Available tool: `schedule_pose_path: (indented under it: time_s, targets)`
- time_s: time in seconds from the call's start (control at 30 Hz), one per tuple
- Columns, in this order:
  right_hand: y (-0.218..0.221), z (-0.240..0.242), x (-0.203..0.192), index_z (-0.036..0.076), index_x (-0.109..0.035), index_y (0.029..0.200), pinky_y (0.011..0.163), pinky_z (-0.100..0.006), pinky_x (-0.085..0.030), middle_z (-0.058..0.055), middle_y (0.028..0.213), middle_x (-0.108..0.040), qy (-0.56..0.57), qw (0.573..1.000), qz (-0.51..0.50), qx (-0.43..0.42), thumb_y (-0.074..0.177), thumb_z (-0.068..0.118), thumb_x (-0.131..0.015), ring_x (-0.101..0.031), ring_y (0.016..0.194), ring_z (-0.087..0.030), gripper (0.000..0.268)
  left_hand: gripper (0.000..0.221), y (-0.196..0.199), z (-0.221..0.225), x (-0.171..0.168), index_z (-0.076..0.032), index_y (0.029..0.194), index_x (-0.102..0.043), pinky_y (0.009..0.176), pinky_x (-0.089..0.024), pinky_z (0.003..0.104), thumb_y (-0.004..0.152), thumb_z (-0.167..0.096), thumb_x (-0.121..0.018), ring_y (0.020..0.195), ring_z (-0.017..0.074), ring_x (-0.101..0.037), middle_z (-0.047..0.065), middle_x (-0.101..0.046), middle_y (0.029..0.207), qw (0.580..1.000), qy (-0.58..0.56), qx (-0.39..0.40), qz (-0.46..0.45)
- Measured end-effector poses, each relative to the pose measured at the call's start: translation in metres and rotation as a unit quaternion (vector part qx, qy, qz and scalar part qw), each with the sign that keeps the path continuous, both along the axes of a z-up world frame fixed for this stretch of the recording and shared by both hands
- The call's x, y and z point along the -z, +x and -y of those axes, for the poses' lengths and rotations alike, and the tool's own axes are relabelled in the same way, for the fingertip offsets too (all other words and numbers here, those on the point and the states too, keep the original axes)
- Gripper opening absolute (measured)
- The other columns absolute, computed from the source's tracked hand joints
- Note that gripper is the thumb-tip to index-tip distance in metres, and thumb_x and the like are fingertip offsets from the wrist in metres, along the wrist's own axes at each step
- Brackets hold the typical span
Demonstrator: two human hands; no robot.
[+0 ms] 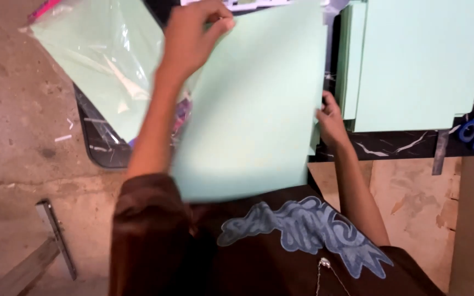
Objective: The person stacks sheets of green paper on a table by hand, taking them from one pile and placing them onto another.
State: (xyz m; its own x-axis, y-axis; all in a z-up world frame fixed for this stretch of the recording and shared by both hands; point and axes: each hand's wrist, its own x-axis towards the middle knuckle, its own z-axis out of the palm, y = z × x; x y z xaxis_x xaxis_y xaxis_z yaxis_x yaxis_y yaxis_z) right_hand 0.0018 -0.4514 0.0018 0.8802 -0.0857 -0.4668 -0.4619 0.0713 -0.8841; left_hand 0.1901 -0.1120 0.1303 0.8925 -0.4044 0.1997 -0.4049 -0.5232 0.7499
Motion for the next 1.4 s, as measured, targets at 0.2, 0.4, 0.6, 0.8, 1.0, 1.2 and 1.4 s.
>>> schedule_pose_path:
  time_s: [0.2,0.4,0.6,0.8,1.0,1.2,1.4]
  targets:
    - [-0.018,0.044,0.099,0.002,-0.063,0.137,0.079,-0.028,-0.04,-0.002,0.099,-0.048,0.068,0.994,-0.006,0.087,0.122,0.035,-0.054,-0.045,0.092,-0.013,0.037,0.012,0.045,0.08,0.142,-0.021,0.091,-0.077,0.073,-0.053,0.046,0.088,-0.033,-0.076,0.079,0.0309,-0.071,0.01,-0.074,0.084,0.981,0.179,-0.072,0.008]
    - [0.004,0.001,0.003,0.005,-0.059,0.133,0.079,-0.035,-0.057,-0.009,0.111,-0.07,-0.057,0.997,-0.054,0.022,0.099,0.027,-0.068,-0.067,0.094,-0.017,0.042,0.024,0.025,0.105,0.133,-0.019,0.113,-0.072,0.093,-0.047,0.045,0.094,-0.033,-0.074,0.106,0.0269,-0.068,0.005,-0.073,0.108,0.973,0.222,-0.052,0.021]
    - [0.014,-0.018,-0.034,0.023,-0.036,0.151,0.069,-0.038,-0.052,-0.01,0.108,-0.07,-0.074,0.989,-0.117,0.058,0.098,0.023,-0.059,-0.065,0.089,-0.021,0.058,0.04,-0.033,0.033,0.076,-0.01,0.135,-0.063,0.107,-0.044,0.047,0.097,-0.017,-0.073,0.124,0.0337,-0.059,0.014,-0.066,0.132,0.983,0.036,-0.153,0.092]
    - [-0.001,-0.01,-0.009,0.02,-0.036,0.142,0.084,-0.025,-0.05,-0.001,0.113,-0.065,-0.075,0.996,0.003,0.05,0.107,0.023,-0.052,-0.057,0.098,-0.009,0.038,0.029,-0.184,-0.112,0.13,0.002,0.126,-0.06,0.104,-0.046,0.047,0.098,0.005,-0.054,0.118,0.0338,-0.058,0.019,-0.06,0.127,0.91,0.151,-0.381,-0.061]
    - [-0.012,0.001,0.033,0.009,-0.059,0.116,0.082,-0.022,-0.041,0.004,0.101,-0.053,-0.067,0.989,0.129,0.039,0.109,0.008,-0.065,-0.047,0.092,-0.005,0.009,0.04,-0.223,-0.13,0.108,-0.009,0.134,-0.069,0.102,-0.041,0.048,0.097,-0.019,-0.078,0.123,0.0342,-0.054,0.015,-0.06,0.133,0.912,0.239,-0.333,0.015]
    - [-0.01,-0.006,0.026,0.008,-0.063,0.097,0.085,-0.021,-0.047,0.004,0.097,-0.066,-0.049,0.991,0.107,0.06,0.095,0.003,-0.073,-0.059,0.093,-0.005,0.012,0.041,-0.189,-0.134,0.107,-0.018,0.129,-0.076,0.1,-0.041,0.044,0.09,-0.026,-0.084,0.124,0.0268,-0.058,0.004,-0.068,0.133,0.913,0.285,-0.281,0.072]
    - [-0.007,-0.008,0.013,0.01,-0.061,0.097,0.079,-0.02,-0.043,0.006,0.093,-0.059,-0.054,0.993,0.088,0.05,0.095,0.005,-0.076,-0.051,0.088,-0.003,0.016,0.02,-0.185,-0.154,0.119,-0.014,0.12,-0.078,0.099,-0.045,0.038,0.102,-0.024,-0.078,0.115,0.0227,-0.07,0.004,-0.077,0.119,0.914,0.307,-0.221,0.145]
